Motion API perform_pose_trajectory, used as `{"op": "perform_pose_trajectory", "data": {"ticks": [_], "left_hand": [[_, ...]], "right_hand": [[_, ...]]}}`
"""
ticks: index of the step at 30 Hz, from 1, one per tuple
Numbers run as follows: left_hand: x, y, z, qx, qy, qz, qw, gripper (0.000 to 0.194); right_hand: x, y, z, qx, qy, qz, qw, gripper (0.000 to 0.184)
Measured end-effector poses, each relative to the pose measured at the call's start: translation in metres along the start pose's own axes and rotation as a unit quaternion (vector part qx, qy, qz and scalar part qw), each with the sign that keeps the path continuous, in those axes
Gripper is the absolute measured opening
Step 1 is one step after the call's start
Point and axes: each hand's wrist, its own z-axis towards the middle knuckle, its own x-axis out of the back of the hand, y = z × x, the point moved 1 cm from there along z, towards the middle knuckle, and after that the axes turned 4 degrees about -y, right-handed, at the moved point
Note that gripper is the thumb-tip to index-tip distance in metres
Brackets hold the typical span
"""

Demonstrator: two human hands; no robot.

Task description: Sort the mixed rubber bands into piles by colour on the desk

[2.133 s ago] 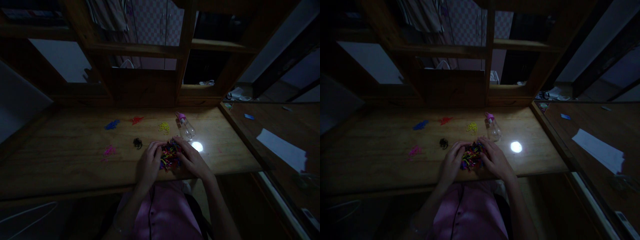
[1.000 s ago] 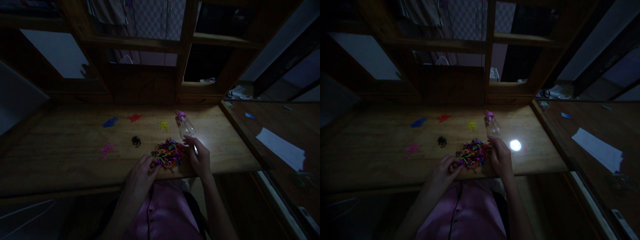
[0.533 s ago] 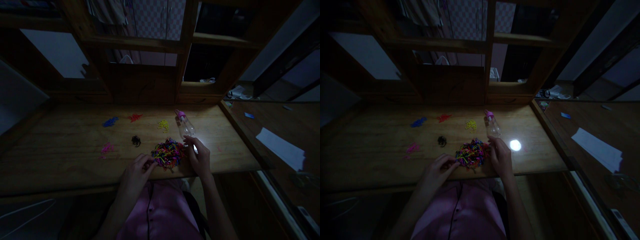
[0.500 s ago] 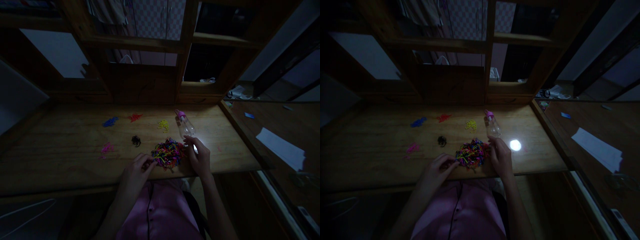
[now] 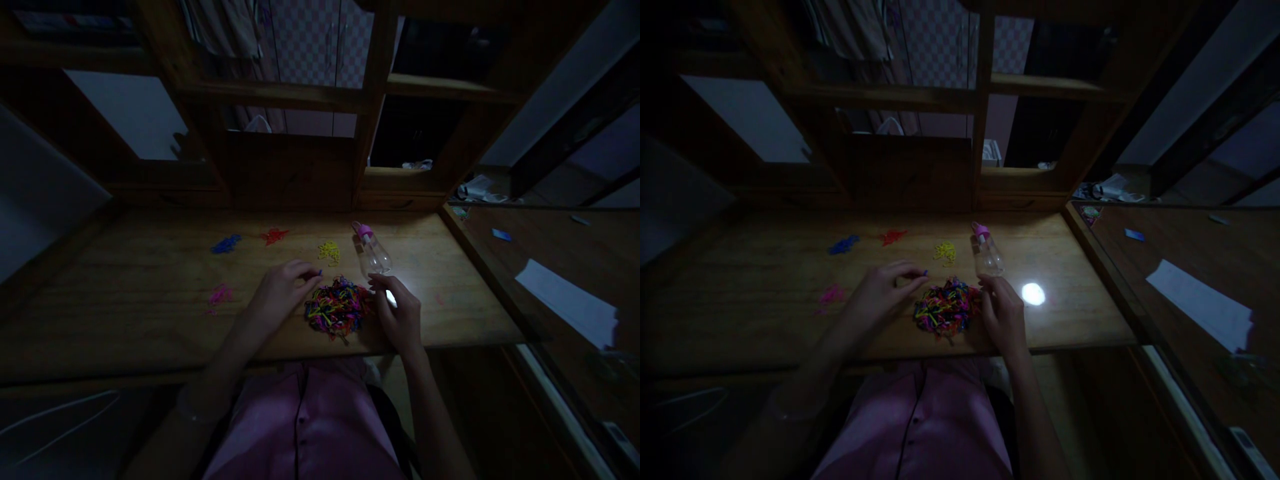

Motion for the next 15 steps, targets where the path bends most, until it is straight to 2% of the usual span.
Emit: {"op": "perform_pose_trajectory", "data": {"ticks": [3,6,9,15], "left_hand": [[-0.004,0.005,0.029,-0.069,-0.089,0.018,0.993,0.015],[-0.014,0.01,0.045,-0.132,-0.161,0.03,0.978,0.015],[-0.022,0.013,0.049,-0.167,-0.18,0.045,0.968,0.019],[-0.03,0.008,0.052,-0.196,-0.2,0.073,0.957,0.019]], "right_hand": [[0.0,-0.001,0.0,0.0,0.011,0.002,1.0,0.029],[0.0,-0.002,0.0,-0.004,0.016,0.006,1.0,0.03],[0.0,-0.001,-0.001,-0.006,0.016,0.011,1.0,0.031],[0.0,0.0,-0.001,-0.009,0.016,0.012,1.0,0.03]]}}
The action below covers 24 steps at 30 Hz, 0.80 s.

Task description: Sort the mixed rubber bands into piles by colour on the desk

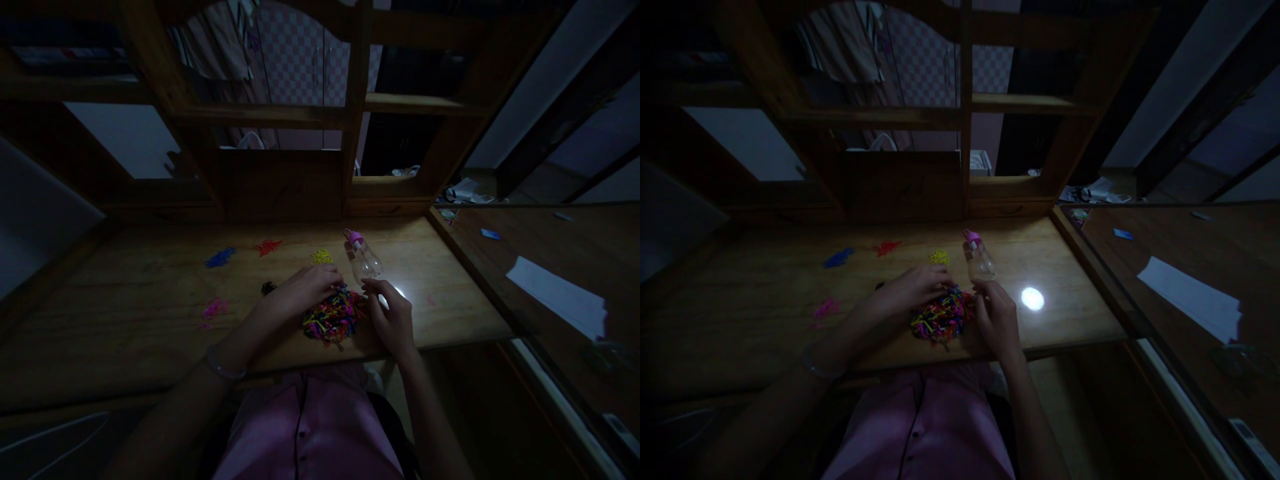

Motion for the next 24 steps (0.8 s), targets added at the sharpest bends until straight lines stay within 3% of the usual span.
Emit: {"op": "perform_pose_trajectory", "data": {"ticks": [13,19,24], "left_hand": [[0.0,-0.011,0.001,0.007,-0.04,-0.037,0.999,0.002],[0.012,-0.015,-0.005,0.015,-0.028,-0.081,0.996,0.007],[0.008,-0.02,-0.008,0.043,-0.03,-0.116,0.992,0.006]], "right_hand": [[-0.001,0.004,-0.003,-0.026,0.006,0.014,1.0,0.03],[-0.001,0.003,-0.003,-0.032,0.008,0.029,0.999,0.029],[-0.002,0.003,-0.003,-0.036,0.013,0.034,0.999,0.029]]}}
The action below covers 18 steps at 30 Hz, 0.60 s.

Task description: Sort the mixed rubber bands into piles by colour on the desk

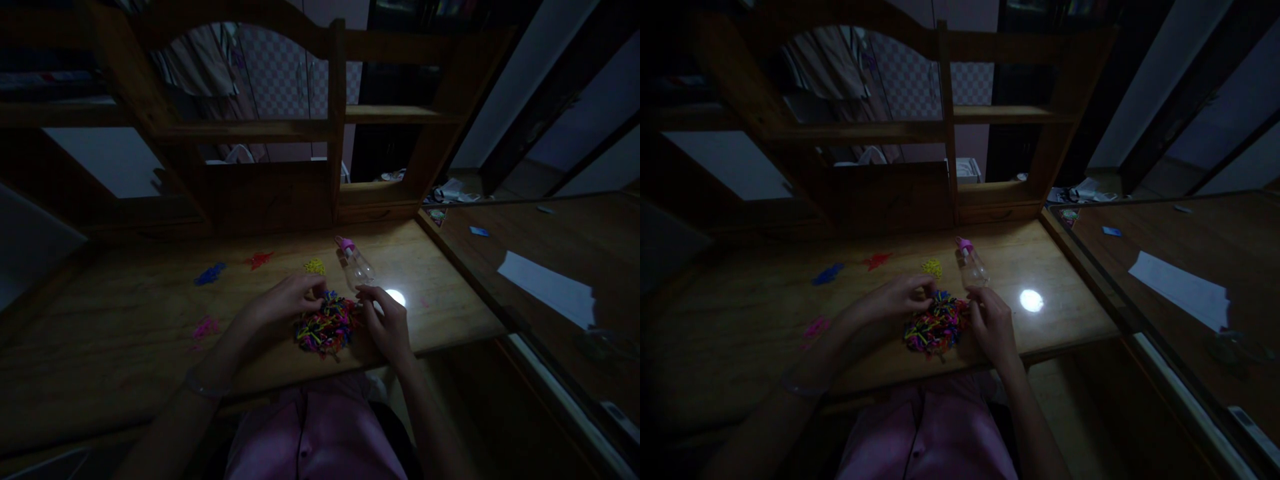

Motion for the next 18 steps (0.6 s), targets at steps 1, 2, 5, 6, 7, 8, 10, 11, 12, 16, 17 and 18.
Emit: {"op": "perform_pose_trajectory", "data": {"ticks": [1,2,5,6,7,8,10,11,12,16,17,18], "left_hand": [[-0.002,-0.001,-0.001,0.008,0.0,-0.017,1.0,0.007],[-0.003,-0.002,-0.002,0.016,-0.001,-0.036,0.999,0.008],[-0.007,-0.002,-0.008,0.037,-0.001,-0.099,0.994,0.011],[-0.007,0.0,-0.01,0.042,0.0,-0.12,0.992,0.012],[-0.007,0.002,-0.013,0.047,0.003,-0.141,0.989,0.013],[-0.006,0.004,-0.015,0.05,0.006,-0.16,0.986,0.013],[-0.004,0.008,-0.018,0.05,0.014,-0.191,0.98,0.016],[-0.002,0.009,-0.019,0.044,0.02,-0.202,0.978,0.017],[-0.001,0.01,-0.019,0.037,0.027,-0.212,0.976,0.017],[0.001,0.008,-0.018,0.035,0.053,-0.262,0.963,0.016],[0.0,0.007,-0.018,0.041,0.053,-0.276,0.959,0.016],[-0.001,0.007,-0.018,0.046,0.052,-0.288,0.955,0.016]], "right_hand": [[0.0,0.0,0.0,0.0,0.001,-0.001,1.0,0.028],[0.0,0.0,0.0,0.001,0.002,-0.003,1.0,0.028],[0.001,0.0,0.0,0.003,0.001,-0.009,1.0,0.029],[0.001,0.0,0.0,0.003,0.0,-0.013,1.0,0.029],[0.001,0.0,0.0,0.004,0.0,-0.016,1.0,0.029],[0.001,0.0,0.0,0.004,-0.001,-0.017,1.0,0.03],[0.001,-0.001,0.0,0.002,-0.005,-0.015,1.0,0.03],[0.001,-0.001,0.0,0.002,-0.006,-0.014,1.0,0.03],[0.001,-0.001,0.0,0.002,-0.006,-0.015,1.0,0.03],[0.001,-0.001,0.001,0.014,0.004,-0.029,0.999,0.029],[0.001,-0.001,0.001,0.018,0.006,-0.032,0.999,0.029],[0.001,-0.001,0.001,0.021,0.007,-0.035,0.999,0.029]]}}
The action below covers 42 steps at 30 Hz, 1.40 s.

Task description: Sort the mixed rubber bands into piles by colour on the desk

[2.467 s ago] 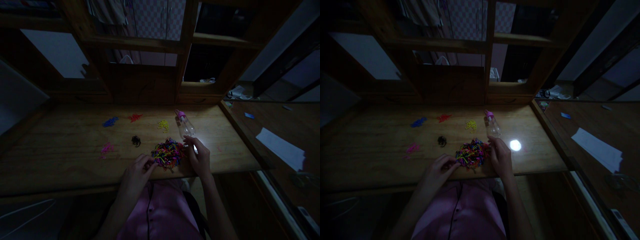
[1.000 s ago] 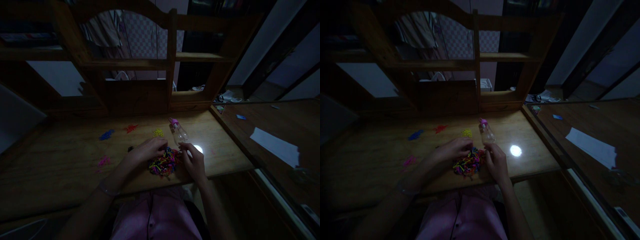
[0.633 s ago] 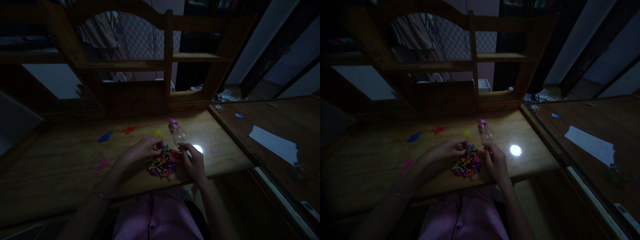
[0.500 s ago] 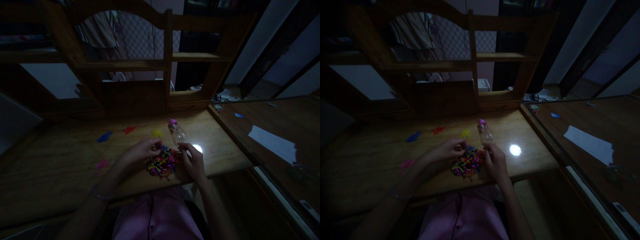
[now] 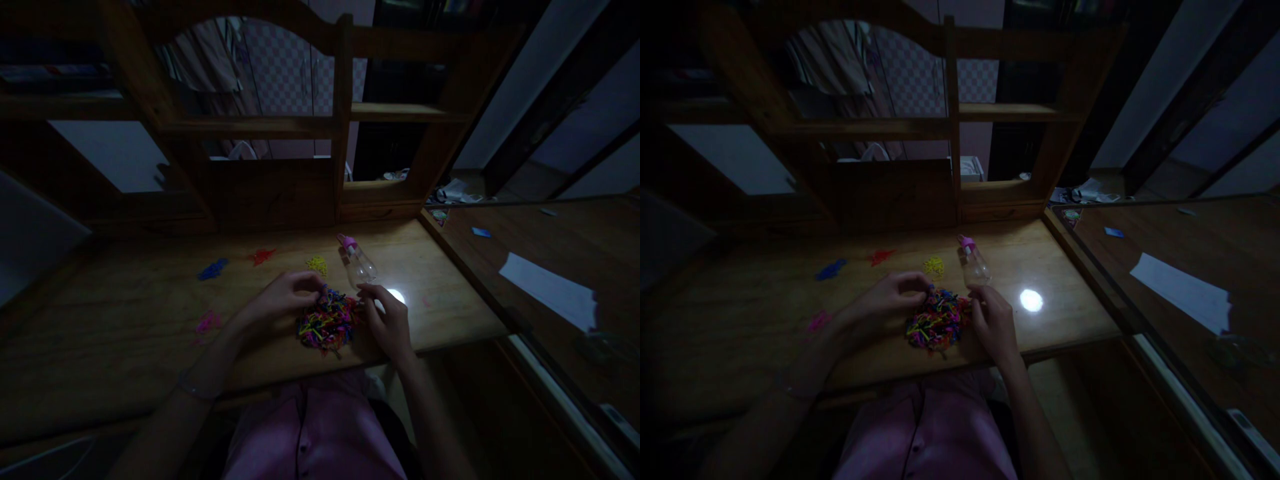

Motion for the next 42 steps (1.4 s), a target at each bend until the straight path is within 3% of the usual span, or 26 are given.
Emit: {"op": "perform_pose_trajectory", "data": {"ticks": [7,14,21,26,37,42], "left_hand": [[-0.005,-0.007,-0.001,0.007,-0.02,-0.032,0.999,0.017],[-0.001,-0.003,0.0,-0.037,-0.058,0.061,0.996,0.026],[-0.013,-0.005,-0.001,0.007,0.025,0.004,1.0,0.017],[-0.015,-0.005,-0.001,0.049,0.033,-0.08,0.995,0.018],[-0.015,-0.002,-0.003,0.065,0.043,-0.04,0.996,0.027],[-0.014,-0.001,-0.004,0.048,0.057,0.033,0.997,0.029]], "right_hand": [[0.0,0.0,0.001,0.007,-0.001,-0.002,1.0,0.03],[0.001,-0.002,0.0,0.003,-0.005,-0.005,1.0,0.029],[0.001,-0.003,0.001,-0.003,-0.004,0.0,1.0,0.029],[0.001,-0.002,0.0,-0.004,-0.008,0.005,1.0,0.03],[0.0,0.0,0.0,-0.012,-0.012,0.001,1.0,0.029],[0.0,-0.001,0.0,-0.02,-0.017,0.012,1.0,0.029]]}}
